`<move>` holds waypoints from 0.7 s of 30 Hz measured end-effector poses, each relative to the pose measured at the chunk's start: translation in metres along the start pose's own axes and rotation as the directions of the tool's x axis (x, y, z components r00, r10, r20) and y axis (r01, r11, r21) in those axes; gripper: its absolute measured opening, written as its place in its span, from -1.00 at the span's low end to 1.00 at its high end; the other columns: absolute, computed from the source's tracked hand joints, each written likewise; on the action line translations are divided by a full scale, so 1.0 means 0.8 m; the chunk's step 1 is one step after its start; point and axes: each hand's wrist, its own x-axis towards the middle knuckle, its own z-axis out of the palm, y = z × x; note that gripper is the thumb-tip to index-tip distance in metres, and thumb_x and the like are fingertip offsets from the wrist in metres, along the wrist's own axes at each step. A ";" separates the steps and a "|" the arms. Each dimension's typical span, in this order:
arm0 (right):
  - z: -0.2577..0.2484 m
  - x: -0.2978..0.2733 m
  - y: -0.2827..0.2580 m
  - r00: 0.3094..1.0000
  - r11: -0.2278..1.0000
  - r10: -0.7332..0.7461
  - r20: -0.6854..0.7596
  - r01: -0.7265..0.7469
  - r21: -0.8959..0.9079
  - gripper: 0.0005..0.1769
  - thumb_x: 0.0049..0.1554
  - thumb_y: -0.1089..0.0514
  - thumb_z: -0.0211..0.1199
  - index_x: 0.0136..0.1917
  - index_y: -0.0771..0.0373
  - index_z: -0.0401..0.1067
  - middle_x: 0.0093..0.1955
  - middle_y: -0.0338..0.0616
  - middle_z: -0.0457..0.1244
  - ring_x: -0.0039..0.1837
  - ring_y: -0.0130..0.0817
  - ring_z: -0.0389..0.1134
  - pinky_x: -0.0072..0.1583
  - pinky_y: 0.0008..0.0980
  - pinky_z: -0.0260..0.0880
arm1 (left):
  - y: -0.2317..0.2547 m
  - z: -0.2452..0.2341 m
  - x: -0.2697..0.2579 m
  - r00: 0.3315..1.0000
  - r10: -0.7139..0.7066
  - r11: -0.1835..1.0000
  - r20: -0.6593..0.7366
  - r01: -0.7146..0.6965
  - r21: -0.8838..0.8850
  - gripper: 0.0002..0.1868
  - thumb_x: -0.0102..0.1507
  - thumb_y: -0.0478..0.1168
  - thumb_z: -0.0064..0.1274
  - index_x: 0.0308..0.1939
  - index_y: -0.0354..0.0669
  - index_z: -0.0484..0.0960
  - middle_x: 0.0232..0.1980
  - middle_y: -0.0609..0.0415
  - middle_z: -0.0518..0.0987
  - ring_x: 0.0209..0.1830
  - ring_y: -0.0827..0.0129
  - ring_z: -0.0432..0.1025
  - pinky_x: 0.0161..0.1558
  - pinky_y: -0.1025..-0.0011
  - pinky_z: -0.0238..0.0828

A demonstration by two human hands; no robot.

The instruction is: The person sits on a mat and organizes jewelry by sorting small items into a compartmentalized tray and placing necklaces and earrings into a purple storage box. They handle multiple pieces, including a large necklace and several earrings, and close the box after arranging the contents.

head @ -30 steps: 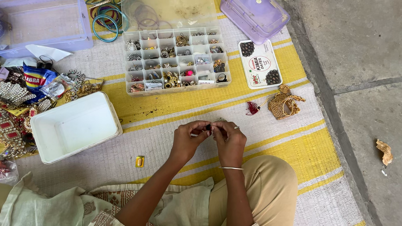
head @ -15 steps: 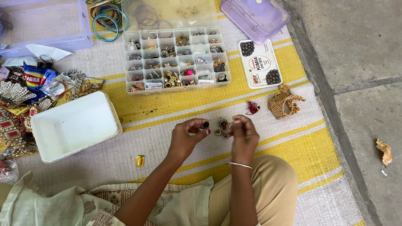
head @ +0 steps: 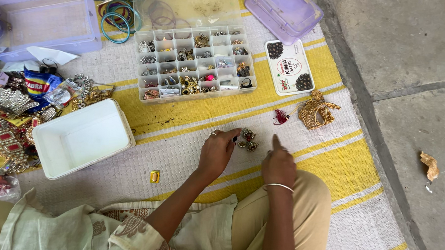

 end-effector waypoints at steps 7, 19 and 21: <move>0.023 -0.001 0.013 0.942 0.964 0.025 0.335 0.066 -0.257 -0.67 0.15 0.18 0.08 0.16 0.24 0.47 0.15 0.20 0.37 0.17 0.17 0.41 0.22 0.03 0.42 | 0.003 -0.013 0.001 0.990 0.144 0.990 0.003 -0.144 -0.003 -0.34 0.08 -0.52 0.18 0.29 -0.19 0.55 0.05 -0.12 0.62 -0.03 -0.01 0.49 -0.02 0.12 0.49; -0.033 -0.008 -0.022 0.990 0.853 0.134 0.034 -0.133 0.506 -0.84 0.18 0.15 0.33 -0.08 0.31 0.56 -0.27 -0.09 0.46 -0.29 -0.38 0.50 -0.15 -0.43 0.46 | -0.015 0.005 -0.007 0.996 0.078 0.995 -0.049 -0.081 -0.064 -0.69 0.12 -0.44 0.27 -0.05 -0.23 0.67 0.16 -0.07 0.48 0.07 0.09 0.51 0.11 0.19 0.46; -0.032 -0.007 -0.025 0.988 0.834 0.149 0.037 -0.146 0.532 -0.84 0.17 0.17 0.35 -0.07 0.31 0.59 -0.29 -0.10 0.45 -0.31 -0.39 0.47 -0.18 -0.46 0.45 | -0.013 0.006 -0.007 0.997 0.058 0.996 -0.041 -0.060 -0.068 -0.64 0.13 -0.42 0.27 0.01 -0.21 0.66 0.16 -0.07 0.47 0.06 0.09 0.50 0.10 0.19 0.45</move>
